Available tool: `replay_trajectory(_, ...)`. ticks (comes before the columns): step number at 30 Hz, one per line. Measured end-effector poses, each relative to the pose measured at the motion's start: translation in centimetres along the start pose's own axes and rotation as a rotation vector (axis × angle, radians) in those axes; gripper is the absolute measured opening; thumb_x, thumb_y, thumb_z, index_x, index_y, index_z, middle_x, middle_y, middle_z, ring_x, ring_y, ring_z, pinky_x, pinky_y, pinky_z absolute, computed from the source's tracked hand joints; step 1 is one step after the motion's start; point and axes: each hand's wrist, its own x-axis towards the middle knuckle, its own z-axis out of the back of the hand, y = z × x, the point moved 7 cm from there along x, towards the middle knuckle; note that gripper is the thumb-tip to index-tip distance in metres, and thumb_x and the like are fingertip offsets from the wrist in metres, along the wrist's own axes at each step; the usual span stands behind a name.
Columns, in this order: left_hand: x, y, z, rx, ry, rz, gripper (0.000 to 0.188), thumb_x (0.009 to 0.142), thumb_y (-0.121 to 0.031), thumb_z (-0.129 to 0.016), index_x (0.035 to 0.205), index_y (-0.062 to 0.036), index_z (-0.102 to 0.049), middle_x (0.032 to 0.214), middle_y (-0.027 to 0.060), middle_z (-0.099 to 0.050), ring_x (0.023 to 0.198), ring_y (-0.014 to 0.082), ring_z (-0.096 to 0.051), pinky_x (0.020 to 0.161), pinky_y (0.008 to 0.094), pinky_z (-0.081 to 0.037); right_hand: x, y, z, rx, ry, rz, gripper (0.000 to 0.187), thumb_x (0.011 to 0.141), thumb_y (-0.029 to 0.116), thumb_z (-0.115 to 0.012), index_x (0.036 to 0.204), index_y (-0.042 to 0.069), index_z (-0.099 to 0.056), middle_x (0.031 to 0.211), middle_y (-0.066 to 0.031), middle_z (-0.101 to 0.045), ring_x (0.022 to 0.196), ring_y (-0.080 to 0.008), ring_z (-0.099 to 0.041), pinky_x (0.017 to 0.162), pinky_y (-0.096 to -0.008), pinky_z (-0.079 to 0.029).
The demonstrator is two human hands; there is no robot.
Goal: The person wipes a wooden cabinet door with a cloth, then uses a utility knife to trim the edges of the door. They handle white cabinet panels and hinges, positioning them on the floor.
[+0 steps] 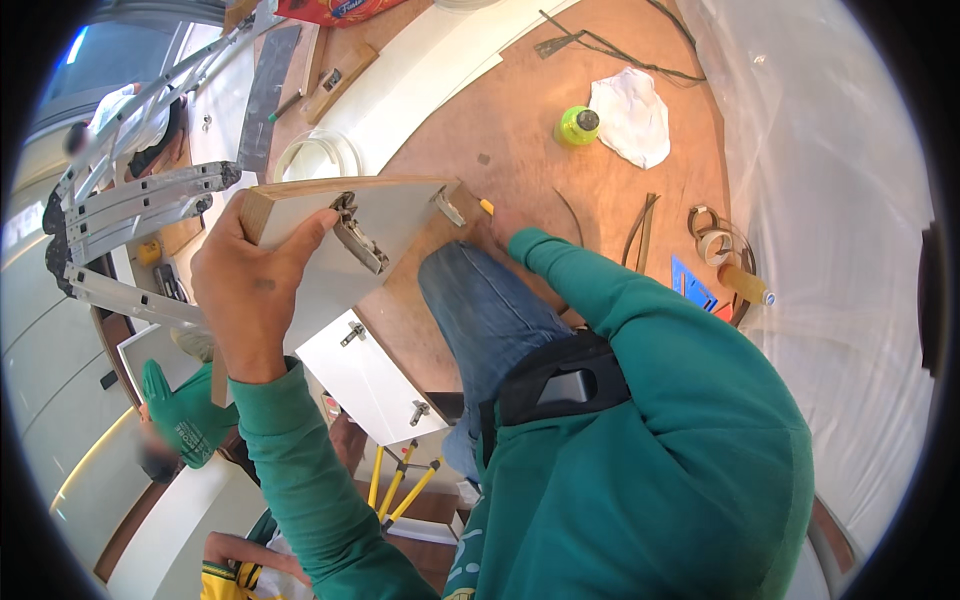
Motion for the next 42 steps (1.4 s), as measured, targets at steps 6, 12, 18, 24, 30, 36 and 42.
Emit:
replay_trajectory(6,-0.4,-0.1,0.3,0.051,-0.015,0.0,0.048,0.075,-0.04,-0.095,0.102,-0.0045,-0.076,0.085,0.0127,-0.078,0.076,0.0272,-0.077,0.071,0.0375,-0.058,-1.5,1.5,1.5,0.028,-0.039,0.053,0.04,0.104,0.029,-0.054,0.129,-0.003,-0.058,0.113,-0.0313,-0.072,0.103,-0.0479,-0.072,0.088,-0.0565,-0.056)
replay_trajectory(12,-0.5,-0.5,0.2,0.066,-0.027,-0.013,0.046,0.075,-0.039,-0.095,0.099,-0.0056,-0.074,0.084,0.0117,-0.078,0.076,0.0262,-0.077,0.071,0.0379,-0.057,1.6,2.5,0.2,0.008,-0.078,0.098,0.041,0.104,0.025,-0.051,0.131,-0.006,-0.053,0.109,-0.0326,-0.073,0.1,-0.0499,-0.071,0.086,-0.0569,-0.057)
replay_trajectory(18,-0.3,0.0,0.2,0.026,-0.038,-0.005,0.046,0.075,-0.037,-0.095,0.099,-0.0044,-0.074,0.084,0.0116,-0.078,0.076,0.0256,-0.077,0.071,0.0373,-0.058,0.9,2.6,0.3,-0.002,-0.039,0.077,0.038,0.103,0.024,-0.052,0.13,-0.003,-0.058,0.11,-0.0326,-0.073,0.1,-0.0494,-0.072,0.087,-0.0565,-0.057)
replay_trajectory(24,-0.1,0.4,-0.2,-0.029,-0.028,-0.008,0.046,0.075,-0.035,-0.095,0.102,-0.0029,-0.075,0.084,0.0126,-0.078,0.073,0.023,-0.076,0.07,0.0361,-0.058,0.3,1.8,0.7,-0.056,0.011,0.05,0.036,0.103,0.024,-0.052,0.126,-0.002,-0.064,0.114,-0.0302,-0.073,0.103,-0.0471,-0.072,0.089,-0.0556,-0.057)
replay_trajectory(30,-0.1,-0.5,0.3,-0.006,-0.011,-0.009,0.046,0.076,-0.036,-0.093,0.103,-0.0035,-0.076,0.084,0.0136,-0.078,0.075,0.0262,-0.077,0.07,0.0375,-0.058,0.5,0.8,0.3,-0.042,0.001,0.02,0.038,0.103,0.026,-0.051,0.127,-0.001,-0.064,0.113,-0.0304,-0.073,0.103,-0.0467,-0.073,0.089,-0.0549,-0.058)
replay_trajectory(36,-0.5,-0.1,0.3,0.119,-0.032,-0.021,0.056,0.074,-0.046,-0.093,0.108,-0.0052,-0.076,0.084,0.0142,-0.078,0.076,0.0308,-0.078,0.069,0.0399,-0.059,-2.7,2.9,1.8,0.002,-0.004,-0.003,0.046,0.102,0.028,-0.054,0.134,-0.004,-0.055,0.114,-0.0317,-0.073,0.106,-0.048,-0.071,0.091,-0.0545,-0.057)
replay_trajectory(42,-0.8,0.2,0.2,0.119,-0.034,0.009,0.058,0.073,-0.049,-0.093,0.108,-0.0063,-0.076,0.084,0.0143,-0.078,0.077,0.0311,-0.078,0.069,0.0404,-0.059,-3.7,4.8,3.3,0.016,0.01,-0.004,0.05,0.099,0.027,-0.057,0.136,-0.006,-0.049,0.115,-0.0346,-0.071,0.109,-0.0499,-0.07,0.092,-0.0546,-0.056)
